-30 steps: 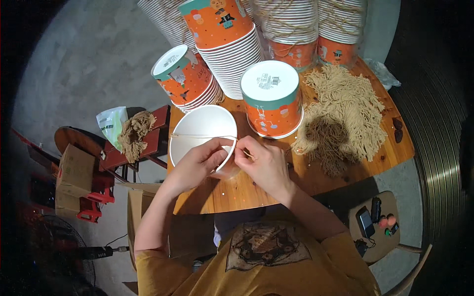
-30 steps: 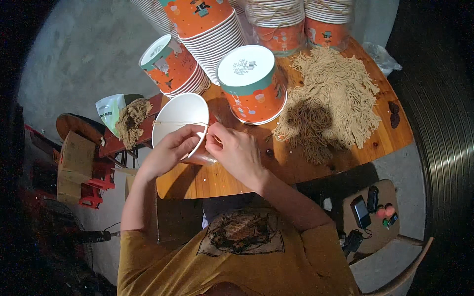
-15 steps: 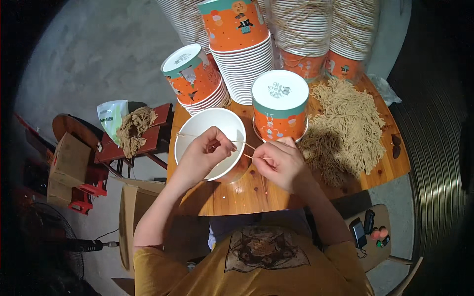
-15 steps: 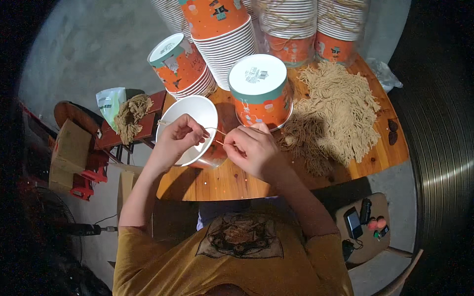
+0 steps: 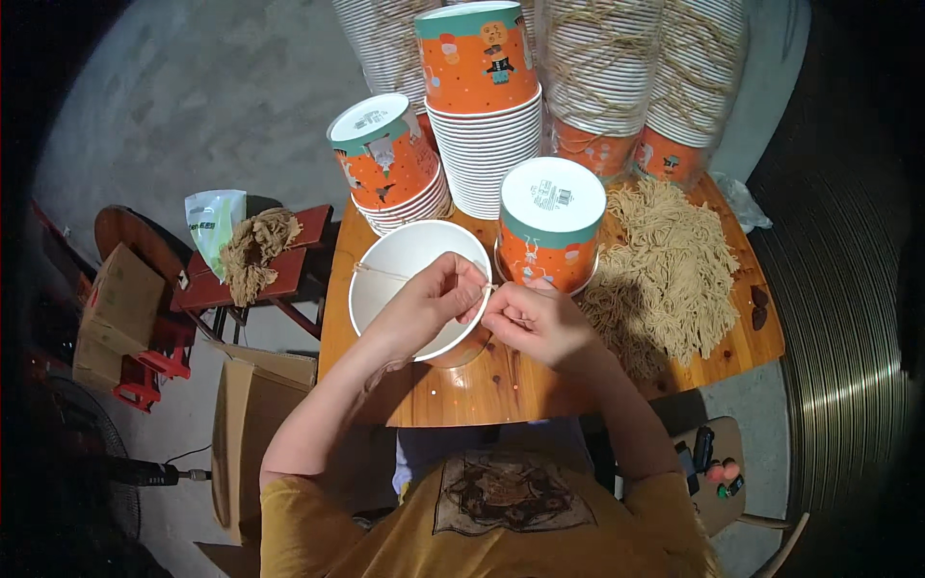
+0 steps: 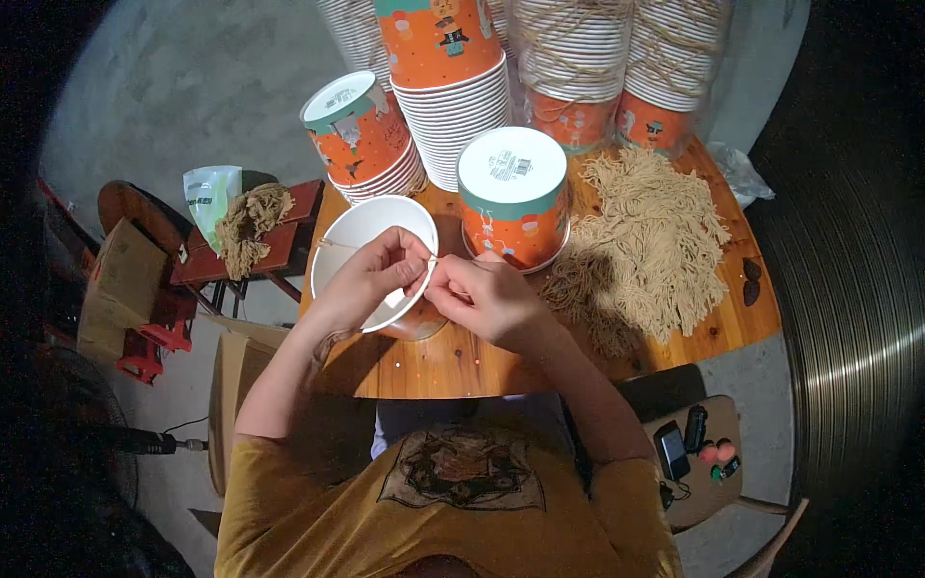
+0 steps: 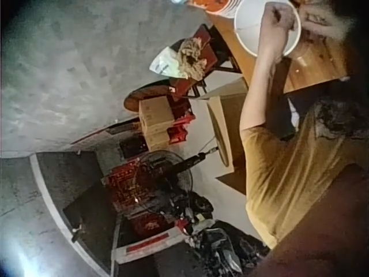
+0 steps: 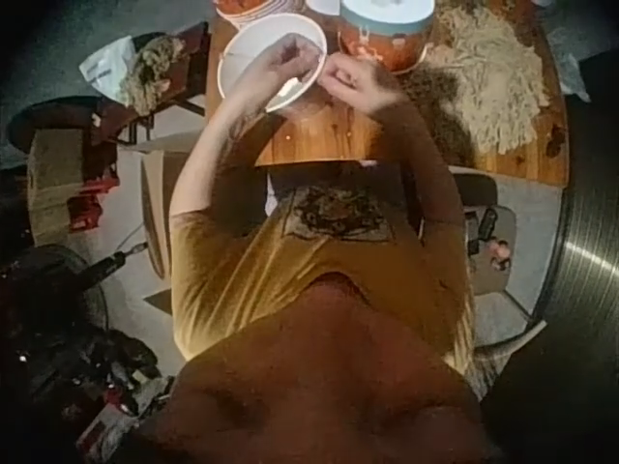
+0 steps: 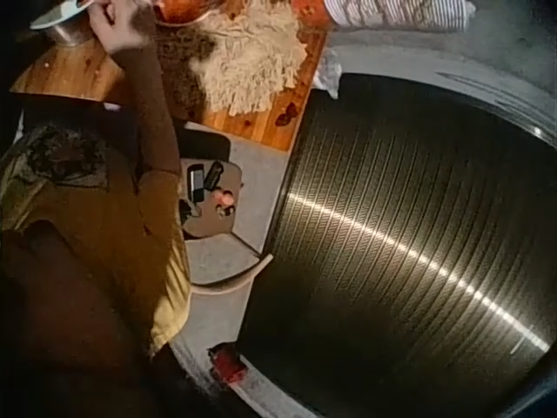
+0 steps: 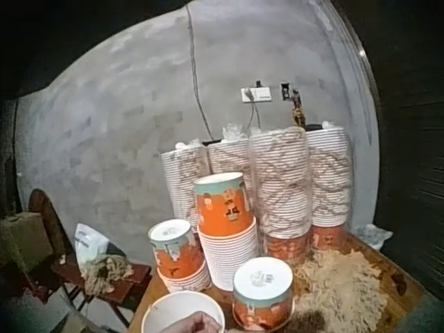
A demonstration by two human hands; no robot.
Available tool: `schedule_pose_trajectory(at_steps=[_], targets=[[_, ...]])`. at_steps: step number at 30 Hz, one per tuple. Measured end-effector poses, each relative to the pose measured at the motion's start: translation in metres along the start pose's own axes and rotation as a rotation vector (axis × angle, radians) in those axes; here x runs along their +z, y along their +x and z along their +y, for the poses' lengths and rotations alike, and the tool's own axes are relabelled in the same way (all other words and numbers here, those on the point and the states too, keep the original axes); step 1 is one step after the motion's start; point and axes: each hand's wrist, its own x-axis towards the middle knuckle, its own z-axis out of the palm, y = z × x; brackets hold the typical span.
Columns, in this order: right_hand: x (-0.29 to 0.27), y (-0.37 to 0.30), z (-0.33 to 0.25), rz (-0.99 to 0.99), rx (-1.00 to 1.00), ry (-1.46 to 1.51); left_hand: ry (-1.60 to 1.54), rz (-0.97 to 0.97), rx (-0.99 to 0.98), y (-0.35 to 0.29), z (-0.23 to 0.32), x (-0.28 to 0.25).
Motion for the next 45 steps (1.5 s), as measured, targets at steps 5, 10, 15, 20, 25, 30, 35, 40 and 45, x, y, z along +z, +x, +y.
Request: schedule_pose_trajectory(at_steps=[5,10,15,20,25,30,35,40,45], targets=[[-0.016,0.001,-0.006,-0.166,0.149,-0.018,-0.021,-0.009,-0.018,-0.005,-0.001,0.000],[-0.035,0.012,-0.027,-0.225,0.189,-0.035,0.024,-0.020,-0.044,-0.001,0.002,0.003],[-0.038,0.023,-0.026,-0.184,0.098,-0.098,-0.031,-0.043,0.012,0.006,-0.001,0.006],[-0.035,0.033,-0.012,-0.107,-0.073,-0.057,0.088,-0.093,0.017,0.010,-0.005,0.005],[-0.033,0.037,0.000,-0.145,0.146,0.080,0.028,-0.136,-0.034,0.007,0.000,0.005],[-0.027,0.031,0.012,-0.045,0.176,0.178,-0.036,-0.099,-0.077,0.010,0.002,0.007],[-0.026,0.030,0.011,-0.059,0.255,0.170,-0.085,-0.163,-0.117,0.011,0.003,0.005],[-0.023,0.024,0.004,-0.024,0.378,0.330,-0.124,-0.159,-0.124,0.012,0.001,0.006],[-0.021,-0.007,0.016,0.127,0.158,0.175,-0.164,-0.118,-0.140,0.015,-0.001,0.005]])
